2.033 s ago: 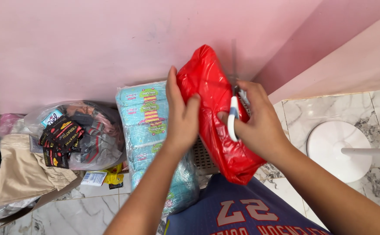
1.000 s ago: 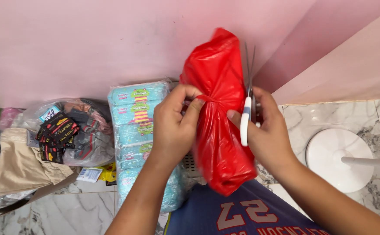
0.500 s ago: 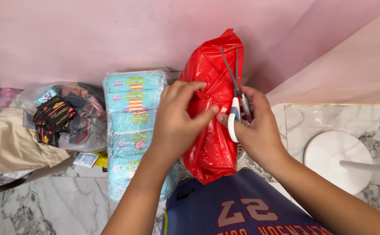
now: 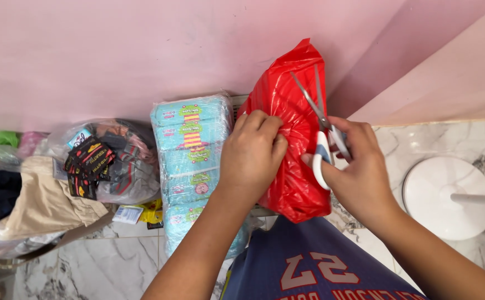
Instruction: The person uses scissors to cut open a red plastic shipping bag and removes multiple packs of paper towels. The person then continues cutting the bag to access additional items inside.
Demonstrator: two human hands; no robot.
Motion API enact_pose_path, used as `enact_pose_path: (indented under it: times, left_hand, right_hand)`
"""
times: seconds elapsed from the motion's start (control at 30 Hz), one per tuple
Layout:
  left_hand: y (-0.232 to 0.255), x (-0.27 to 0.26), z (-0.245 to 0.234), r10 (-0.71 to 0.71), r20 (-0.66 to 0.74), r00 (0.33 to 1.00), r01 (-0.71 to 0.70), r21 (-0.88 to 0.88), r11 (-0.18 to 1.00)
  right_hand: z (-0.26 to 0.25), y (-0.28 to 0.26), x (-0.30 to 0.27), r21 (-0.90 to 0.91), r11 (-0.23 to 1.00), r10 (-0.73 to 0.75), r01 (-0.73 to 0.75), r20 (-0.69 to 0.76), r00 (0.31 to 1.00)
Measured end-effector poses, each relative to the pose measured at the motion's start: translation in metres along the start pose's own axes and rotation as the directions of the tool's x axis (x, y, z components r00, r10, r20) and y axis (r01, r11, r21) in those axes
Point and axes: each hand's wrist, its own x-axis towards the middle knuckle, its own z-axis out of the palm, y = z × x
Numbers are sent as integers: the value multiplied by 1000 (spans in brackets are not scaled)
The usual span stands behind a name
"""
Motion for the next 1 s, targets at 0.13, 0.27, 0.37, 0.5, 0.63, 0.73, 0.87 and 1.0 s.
enact_pose_path:
  times: [0.13,0.27,0.37,0.5,0.63,0.73,0.87,1.0]
  left_hand:
    - [-3,-1,-8,2,29,1000,0,-56,998]
    - [-7,1,-14,-37,-6,999,36,-155,987]
    - [-8,3,-19,-158,67,985,171,-282,944]
    - [-9,6,-18,-288,143,947,322,-405,856]
    - [-8,9,-13,-386,139,912,402,-493,772]
    - [-9,8,-10,-443,169,881,460,-529,713]
    - [-7,9,-10,-423,175,889,444,-555,704]
    - [-3,8,-12,-442,200,874,475,-539,696]
  right_hand:
    - [-8,-1,-28,168,962,207,-218,80,975]
    - [-20,15,-49,591,615,380,-523,359,852]
    - [-32,23,-57,657,410,290,-633,564,773]
    - [-33,21,-50,542,390,367,-745,650,665]
    - [-48,14,-38,585,306,229,-752,721,654]
    - [-56,15,-31,579,250,179,-776,760,625]
    - [-58,17,-23,561,211,170,-800,785,595]
    - [-51,15,-25,546,211,212,-811,784,583]
